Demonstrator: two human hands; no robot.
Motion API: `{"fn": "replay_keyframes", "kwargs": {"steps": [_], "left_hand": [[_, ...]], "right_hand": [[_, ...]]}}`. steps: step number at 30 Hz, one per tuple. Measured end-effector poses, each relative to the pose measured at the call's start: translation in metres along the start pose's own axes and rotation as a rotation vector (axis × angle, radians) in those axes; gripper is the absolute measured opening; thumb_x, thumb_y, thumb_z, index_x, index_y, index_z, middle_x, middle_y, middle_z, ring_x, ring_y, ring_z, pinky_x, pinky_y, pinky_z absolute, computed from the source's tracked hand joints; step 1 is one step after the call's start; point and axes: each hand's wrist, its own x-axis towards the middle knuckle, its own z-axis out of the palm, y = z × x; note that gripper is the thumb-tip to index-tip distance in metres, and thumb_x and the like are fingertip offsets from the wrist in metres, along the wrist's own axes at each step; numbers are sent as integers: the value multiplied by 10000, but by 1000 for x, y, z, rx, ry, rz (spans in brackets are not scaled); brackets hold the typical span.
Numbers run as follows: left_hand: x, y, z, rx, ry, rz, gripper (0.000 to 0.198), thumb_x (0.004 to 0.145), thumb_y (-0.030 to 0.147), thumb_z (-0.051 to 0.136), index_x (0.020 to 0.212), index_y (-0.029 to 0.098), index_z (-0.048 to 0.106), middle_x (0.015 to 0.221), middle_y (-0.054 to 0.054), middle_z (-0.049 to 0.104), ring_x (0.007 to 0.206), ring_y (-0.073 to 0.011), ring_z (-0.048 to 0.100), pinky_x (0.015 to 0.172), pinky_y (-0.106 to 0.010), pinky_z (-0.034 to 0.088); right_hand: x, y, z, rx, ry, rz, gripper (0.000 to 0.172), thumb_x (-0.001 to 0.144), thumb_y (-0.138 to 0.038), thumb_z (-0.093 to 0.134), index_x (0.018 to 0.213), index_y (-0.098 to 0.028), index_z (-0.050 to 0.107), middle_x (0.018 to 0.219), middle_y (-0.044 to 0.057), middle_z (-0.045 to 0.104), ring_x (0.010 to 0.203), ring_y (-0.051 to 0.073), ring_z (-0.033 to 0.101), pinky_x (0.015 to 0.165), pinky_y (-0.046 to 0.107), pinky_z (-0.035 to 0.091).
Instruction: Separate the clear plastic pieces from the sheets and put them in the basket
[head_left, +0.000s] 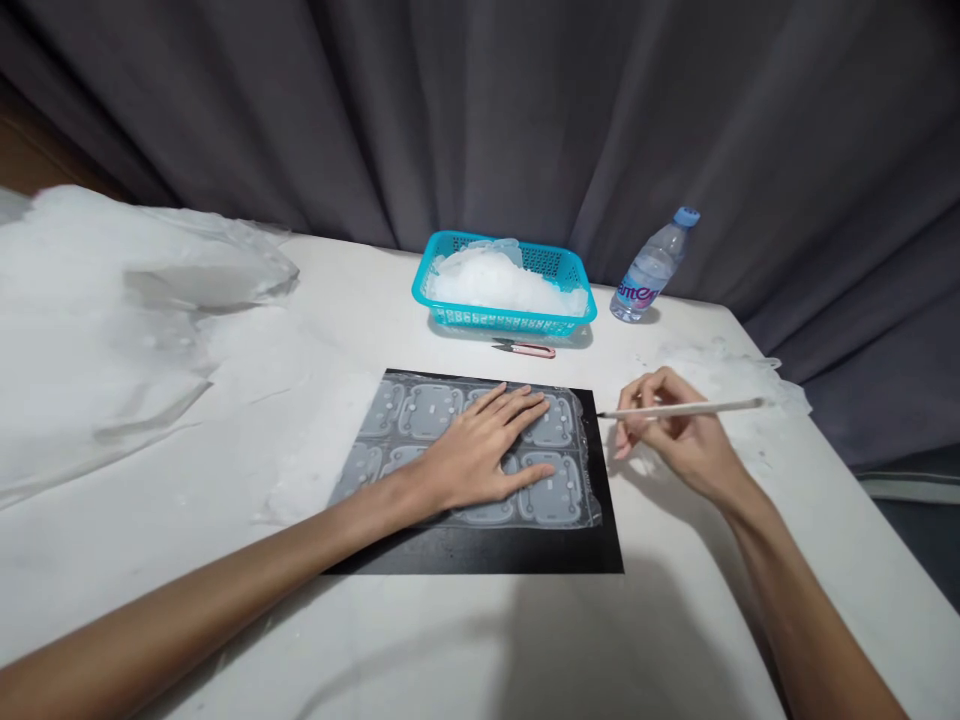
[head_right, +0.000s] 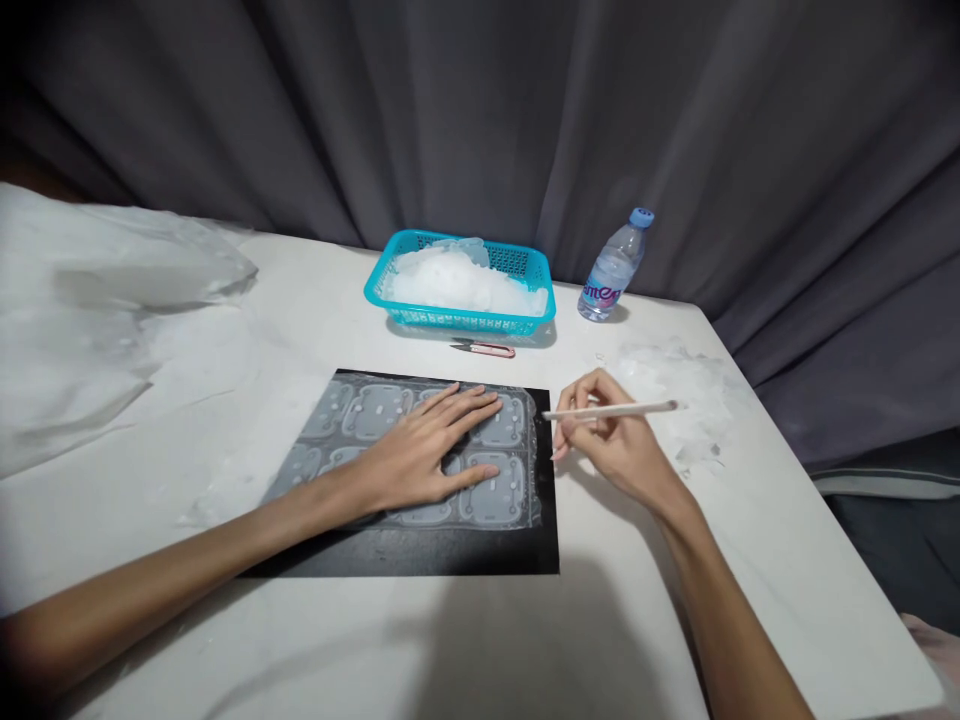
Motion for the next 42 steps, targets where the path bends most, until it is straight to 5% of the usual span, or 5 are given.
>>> {"fn": "replay_keyframes", "kwargs": {"steps": [6,9,15,26,42], "left_hand": [[-1,-1,-4,-117,-22,92,623,1026,503,609,1570,227,483,1656,-114,464,1543,-314,417,1279,-508,336],[0,-1,-3,-124,-48,53,637,1016,553,608,1566,251,496,1636,-87,497,1514,-314,462,1271,-513,343],[3,0,-1,-100,-68,2,685,994,654,596,1541,245,542,1645,-44,487,1536,-306,428,1287,-472,317],[3,1,1,-118,-81,-63,822,961,698,604,1622,251,407,1655,-46,474,1549,-309,406,1295,-479,288],[4,1,1,-147,-70,-60,833,944,680,636,1607,216,436,1638,-61,496,1541,-305,421,1307,-458,269]], "right_hand": [[-3,12,18,-151,-220,25,156,1037,-359,583,1127,-254,655,848,14,691,723,178,733,714,352,637],[0,11,22,-303,-179,-104,174,1002,-334,644,895,-237,740,968,62,721,896,212,721,834,382,606],[-1,16,25,-240,-152,64,134,954,-341,737,1053,-252,738,990,35,737,829,191,725,755,329,578],[0,13,28,-345,-229,-95,123,1012,-348,671,991,-249,740,1021,53,725,933,209,693,835,349,554],[2,13,32,-453,-283,-136,145,1067,-331,583,1007,-250,687,1027,25,721,971,198,687,893,336,520]]}}
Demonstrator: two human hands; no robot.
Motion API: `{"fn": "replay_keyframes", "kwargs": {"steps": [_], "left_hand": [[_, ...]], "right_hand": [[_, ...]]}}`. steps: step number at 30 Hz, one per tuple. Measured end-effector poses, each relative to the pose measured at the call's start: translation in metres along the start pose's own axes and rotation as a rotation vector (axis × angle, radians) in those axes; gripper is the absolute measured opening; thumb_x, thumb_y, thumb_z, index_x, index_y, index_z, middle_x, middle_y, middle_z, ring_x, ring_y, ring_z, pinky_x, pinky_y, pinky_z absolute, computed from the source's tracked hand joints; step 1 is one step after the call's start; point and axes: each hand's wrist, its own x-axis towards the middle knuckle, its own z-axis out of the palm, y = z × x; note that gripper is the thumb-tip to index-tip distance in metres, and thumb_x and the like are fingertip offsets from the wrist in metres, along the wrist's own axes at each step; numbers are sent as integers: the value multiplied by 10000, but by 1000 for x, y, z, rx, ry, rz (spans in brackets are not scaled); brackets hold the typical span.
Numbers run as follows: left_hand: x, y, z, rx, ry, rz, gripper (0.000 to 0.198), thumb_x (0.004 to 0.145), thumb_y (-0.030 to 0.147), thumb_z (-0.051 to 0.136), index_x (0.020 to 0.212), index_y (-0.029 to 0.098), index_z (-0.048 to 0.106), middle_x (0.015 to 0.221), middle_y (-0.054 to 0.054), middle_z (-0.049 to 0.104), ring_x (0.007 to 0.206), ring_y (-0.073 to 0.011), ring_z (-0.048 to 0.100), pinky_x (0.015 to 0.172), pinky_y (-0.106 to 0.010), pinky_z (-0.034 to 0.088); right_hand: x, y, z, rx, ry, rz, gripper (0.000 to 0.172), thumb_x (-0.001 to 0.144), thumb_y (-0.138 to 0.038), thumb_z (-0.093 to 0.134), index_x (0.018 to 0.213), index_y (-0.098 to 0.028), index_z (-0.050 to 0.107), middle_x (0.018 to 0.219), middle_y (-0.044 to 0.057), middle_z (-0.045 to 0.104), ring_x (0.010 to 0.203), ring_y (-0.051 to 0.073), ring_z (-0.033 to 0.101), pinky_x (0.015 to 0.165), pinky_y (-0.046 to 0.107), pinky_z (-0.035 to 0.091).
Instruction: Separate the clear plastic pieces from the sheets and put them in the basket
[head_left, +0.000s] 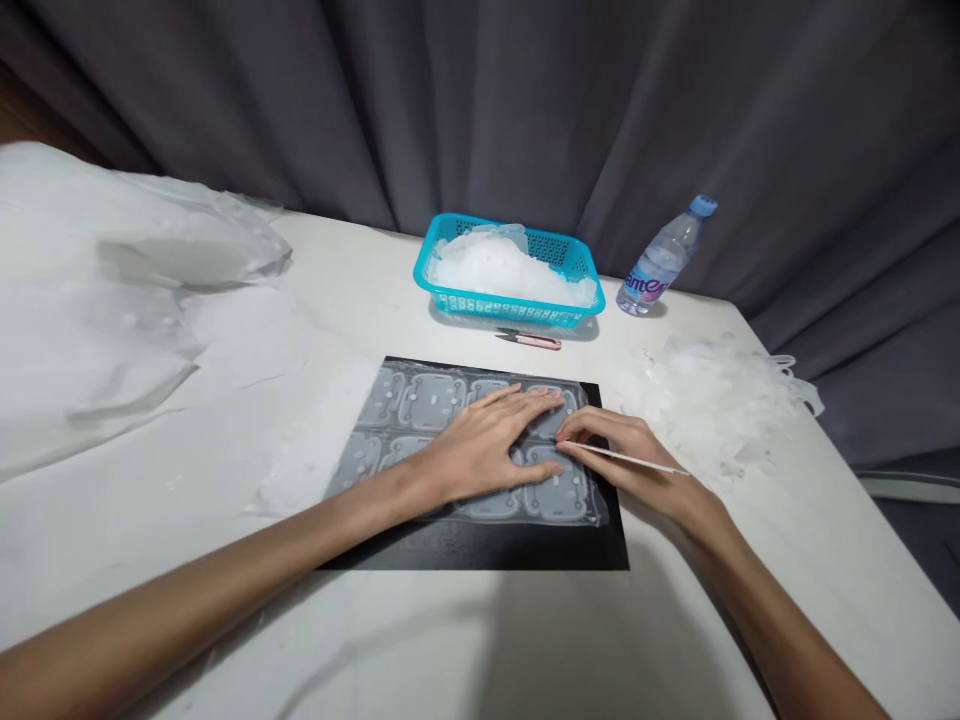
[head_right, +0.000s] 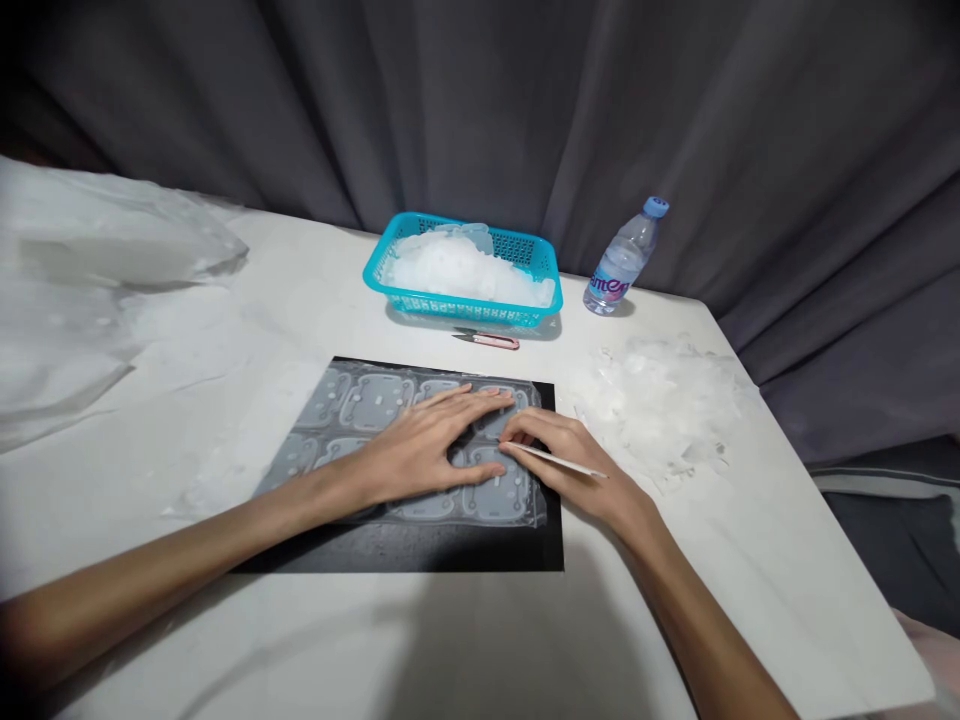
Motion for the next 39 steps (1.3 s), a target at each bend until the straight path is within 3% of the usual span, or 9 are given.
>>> {"fn": "replay_keyframes", "kwargs": {"steps": [7,16,23,27,30,32,35,37,39], "left_hand": [[0,-1,0,-4,-15,-8,852,945,690,627,1620,214,416,1650,-69,477,1553,-315,399,1308,-473,262],[-3,-2,1,-9,11,36,814,971,668,612,1608,198,423,1627,-83,510,1560,-313,387,1319,-458,247],[-9,1,-2,-30,75,-44,858,996,686,557,1641,169,326,1746,-153,258,1635,-289,184,1329,-463,219],[-8,-4,0,-55,45,-113,1051,953,743,573,1697,153,123,1770,-197,105,1645,-316,95,1331,-503,185],[-8,-6,0,-99,57,-102,1129,936,740,604,1703,171,2,1778,-197,25,1649,-319,37,1330,-512,177],[-9,-5,-1,-145,115,-83,1151,908,730,656,1701,199,14,1781,-191,5,1651,-330,37,1321,-518,200],[-8,-5,-4,-296,191,-71,970,888,730,681,1624,212,317,1704,-193,310,1581,-347,305,1274,-512,300],[-4,-7,-8,-506,181,-126,723,983,752,488,1432,190,563,1425,-167,634,1350,-319,571,1196,-502,397],[0,-10,-14,-729,133,-186,730,1058,721,247,1207,171,703,1143,-127,763,1127,-289,672,1124,-485,447]], "right_hand": [[-6,3,-4,-62,-1,-27,139,1079,-309,559,1030,-245,672,1065,38,715,988,195,687,902,338,535],[-5,11,6,-218,23,-214,188,1101,-279,503,1200,-235,656,1149,83,690,1093,214,691,948,366,579],[-2,36,29,-624,123,-426,312,1093,-187,461,1364,-205,615,1205,144,708,1100,265,690,931,428,606],[33,45,-6,-536,411,-386,243,1076,-208,477,1218,-195,673,1112,133,725,1052,277,683,925,454,580],[65,47,-62,-487,872,-149,262,1062,-279,472,1044,-195,719,1010,110,715,978,281,685,915,476,548],[74,43,-91,-446,1045,-32,256,1027,-331,523,978,-187,729,972,98,713,949,278,691,901,466,543],[66,23,-93,-338,1028,5,234,987,-383,596,916,-205,731,895,58,719,871,252,689,840,424,555],[52,3,-66,-269,853,-44,200,997,-366,610,933,-225,738,936,57,739,902,247,693,854,414,556],[38,-16,-29,-205,590,-106,190,1029,-332,594,986,-240,754,1005,75,746,971,249,696,882,407,559]]}}
